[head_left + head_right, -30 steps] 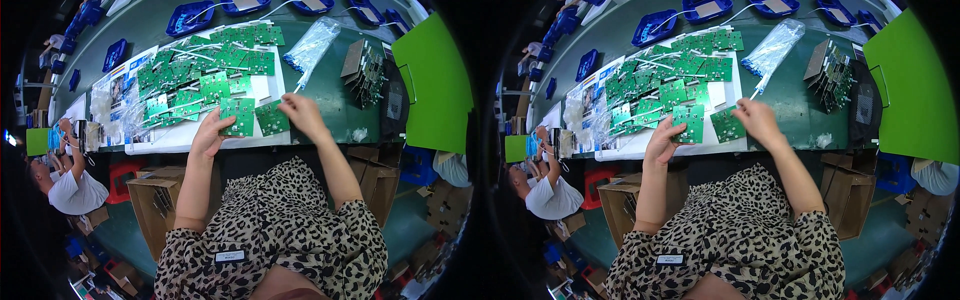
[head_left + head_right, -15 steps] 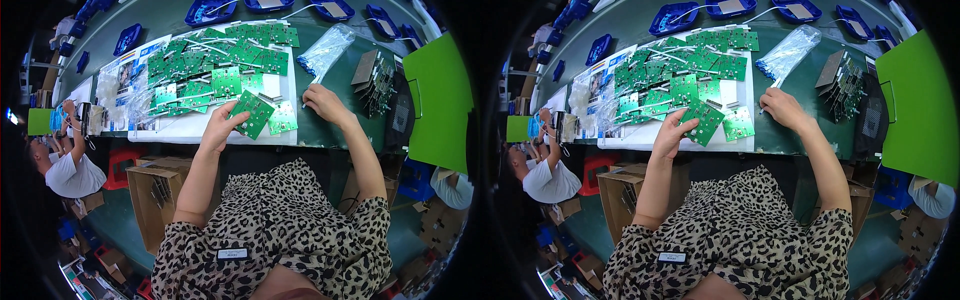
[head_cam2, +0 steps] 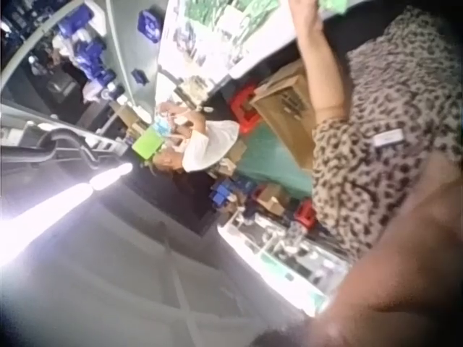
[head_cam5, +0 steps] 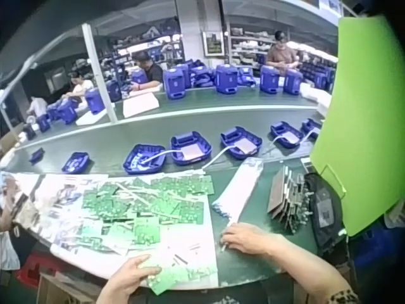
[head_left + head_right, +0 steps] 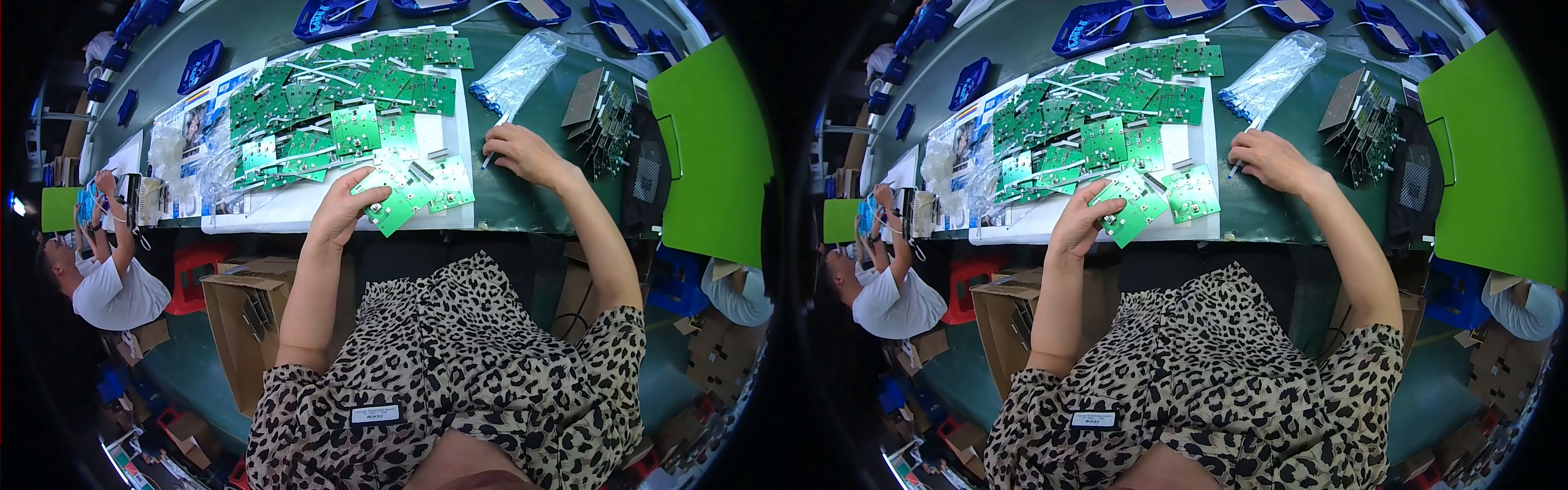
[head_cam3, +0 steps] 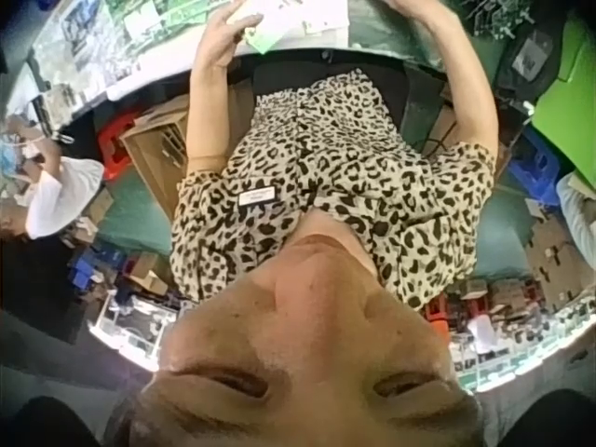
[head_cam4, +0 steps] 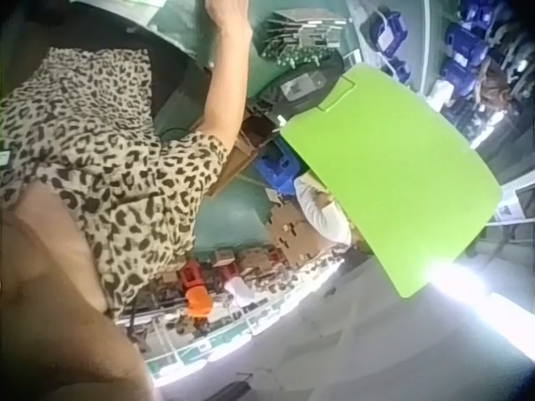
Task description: The person assembles printed circuit boards into plastic housings by hand, integrating electronic components into the housing.
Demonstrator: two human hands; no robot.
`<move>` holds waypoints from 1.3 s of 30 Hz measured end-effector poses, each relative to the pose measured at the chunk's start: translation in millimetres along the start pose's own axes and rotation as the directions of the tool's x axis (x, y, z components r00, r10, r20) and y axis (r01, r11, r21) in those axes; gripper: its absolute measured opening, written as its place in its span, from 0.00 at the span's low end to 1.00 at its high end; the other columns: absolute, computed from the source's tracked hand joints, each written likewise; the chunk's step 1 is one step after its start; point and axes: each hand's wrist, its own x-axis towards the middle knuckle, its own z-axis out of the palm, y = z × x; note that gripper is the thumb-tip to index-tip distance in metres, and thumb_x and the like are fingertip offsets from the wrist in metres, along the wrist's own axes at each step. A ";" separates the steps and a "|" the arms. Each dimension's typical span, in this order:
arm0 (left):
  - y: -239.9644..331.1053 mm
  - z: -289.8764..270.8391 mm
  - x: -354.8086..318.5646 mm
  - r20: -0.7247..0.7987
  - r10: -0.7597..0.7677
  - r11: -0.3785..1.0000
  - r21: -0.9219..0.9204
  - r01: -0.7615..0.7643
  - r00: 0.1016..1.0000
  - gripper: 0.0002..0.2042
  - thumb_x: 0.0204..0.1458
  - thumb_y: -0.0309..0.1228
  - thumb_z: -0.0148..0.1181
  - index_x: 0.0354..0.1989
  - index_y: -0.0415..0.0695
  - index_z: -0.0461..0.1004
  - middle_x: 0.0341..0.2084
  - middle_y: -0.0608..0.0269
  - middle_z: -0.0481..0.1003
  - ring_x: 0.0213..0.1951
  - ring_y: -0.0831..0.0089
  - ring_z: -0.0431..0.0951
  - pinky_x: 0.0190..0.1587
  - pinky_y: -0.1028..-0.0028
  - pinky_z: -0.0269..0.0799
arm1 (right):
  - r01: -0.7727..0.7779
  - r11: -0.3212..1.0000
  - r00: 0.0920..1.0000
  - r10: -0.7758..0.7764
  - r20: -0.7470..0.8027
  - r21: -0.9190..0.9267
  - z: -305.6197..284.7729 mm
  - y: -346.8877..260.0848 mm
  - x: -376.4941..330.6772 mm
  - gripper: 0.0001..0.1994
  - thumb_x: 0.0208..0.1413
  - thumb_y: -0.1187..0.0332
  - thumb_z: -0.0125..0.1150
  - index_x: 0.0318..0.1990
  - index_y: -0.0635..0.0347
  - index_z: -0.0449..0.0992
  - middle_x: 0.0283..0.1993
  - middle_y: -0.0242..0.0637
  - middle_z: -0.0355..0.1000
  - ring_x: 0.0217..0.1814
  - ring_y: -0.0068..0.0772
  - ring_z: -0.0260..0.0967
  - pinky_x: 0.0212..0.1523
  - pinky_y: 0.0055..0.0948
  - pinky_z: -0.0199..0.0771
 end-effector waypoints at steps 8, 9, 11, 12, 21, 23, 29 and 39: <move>-3.8 -1.2 2.7 0.040 -0.019 0.999 -0.043 0.021 0.999 0.17 0.43 0.23 0.60 0.44 0.39 0.69 0.35 0.66 0.73 0.36 0.80 0.72 0.38 0.81 0.67 | -0.053 0.997 0.985 0.062 0.158 -0.059 -1.1 1.2 -3.5 0.05 0.45 0.73 0.56 0.31 0.59 0.68 0.37 0.37 0.63 0.43 0.40 0.63 0.41 0.35 0.65; -4.0 0.0 2.4 0.026 -0.005 0.999 -0.049 0.006 1.000 0.15 0.43 0.22 0.60 0.42 0.41 0.69 0.35 0.67 0.73 0.36 0.80 0.72 0.38 0.81 0.66 | -0.015 0.995 0.995 0.025 0.098 -0.096 -0.9 -0.5 -4.7 0.05 0.46 0.73 0.56 0.31 0.60 0.67 0.36 0.37 0.64 0.42 0.41 0.63 0.41 0.36 0.65; -3.3 -1.6 2.4 0.012 0.015 0.999 -0.034 -0.014 1.000 0.14 0.43 0.22 0.60 0.41 0.41 0.69 0.35 0.67 0.73 0.36 0.81 0.72 0.38 0.81 0.66 | -0.005 0.997 0.999 0.007 0.031 -0.077 -0.8 -4.8 -5.3 0.05 0.46 0.73 0.55 0.31 0.60 0.67 0.35 0.38 0.63 0.41 0.41 0.63 0.40 0.36 0.65; -3.8 -2.8 1.9 -0.001 0.031 0.999 -0.017 -0.031 1.000 0.13 0.43 0.22 0.61 0.39 0.42 0.69 0.35 0.67 0.73 0.36 0.81 0.71 0.38 0.81 0.66 | 0.004 0.998 0.999 -0.006 -0.037 -0.056 0.1 -6.8 -6.3 0.05 0.47 0.72 0.55 0.30 0.60 0.67 0.34 0.38 0.63 0.40 0.42 0.63 0.40 0.36 0.65; -9.4 -1.6 2.3 -0.132 0.043 0.995 -0.082 -0.055 0.990 0.12 0.41 0.24 0.63 0.35 0.43 0.70 0.27 0.67 0.74 0.27 0.82 0.72 0.29 0.82 0.66 | -0.093 0.995 0.995 0.094 0.027 -0.033 -0.2 -9.3 -8.9 0.02 0.49 0.75 0.52 0.30 0.62 0.66 0.30 0.39 0.65 0.36 0.39 0.65 0.37 0.33 0.66; -12.9 -2.5 3.1 -0.097 0.159 0.987 0.020 -0.158 0.983 0.10 0.40 0.25 0.64 0.32 0.42 0.71 0.25 0.66 0.74 0.24 0.82 0.71 0.28 0.83 0.65 | -0.162 0.957 0.979 0.187 -0.085 0.239 -3.8 -19.4 1.1 0.02 0.50 0.76 0.51 0.32 0.63 0.66 0.30 0.37 0.66 0.36 0.34 0.66 0.37 0.29 0.67; 4.4 20.5 -2.2 0.008 0.163 0.976 0.146 -0.162 0.987 0.06 0.41 0.25 0.63 0.28 0.40 0.73 0.23 0.68 0.73 0.26 0.83 0.71 0.30 0.83 0.65 | 0.032 0.869 0.849 0.238 -0.473 0.494 -22.0 -99.1 41.3 0.08 0.47 0.80 0.49 0.36 0.61 0.68 0.29 0.38 0.67 0.28 0.31 0.67 0.28 0.25 0.66; 8.5 20.7 -6.4 0.190 0.123 0.963 0.215 -0.164 0.974 0.10 0.53 0.27 0.51 0.42 0.39 0.67 0.33 0.69 0.70 0.33 0.87 0.67 0.34 0.83 0.63 | 0.055 0.972 0.893 0.054 -0.446 0.228 -2.6 -130.4 66.5 0.06 0.43 0.75 0.59 0.32 0.59 0.72 0.32 0.35 0.67 0.31 0.36 0.68 0.28 0.30 0.68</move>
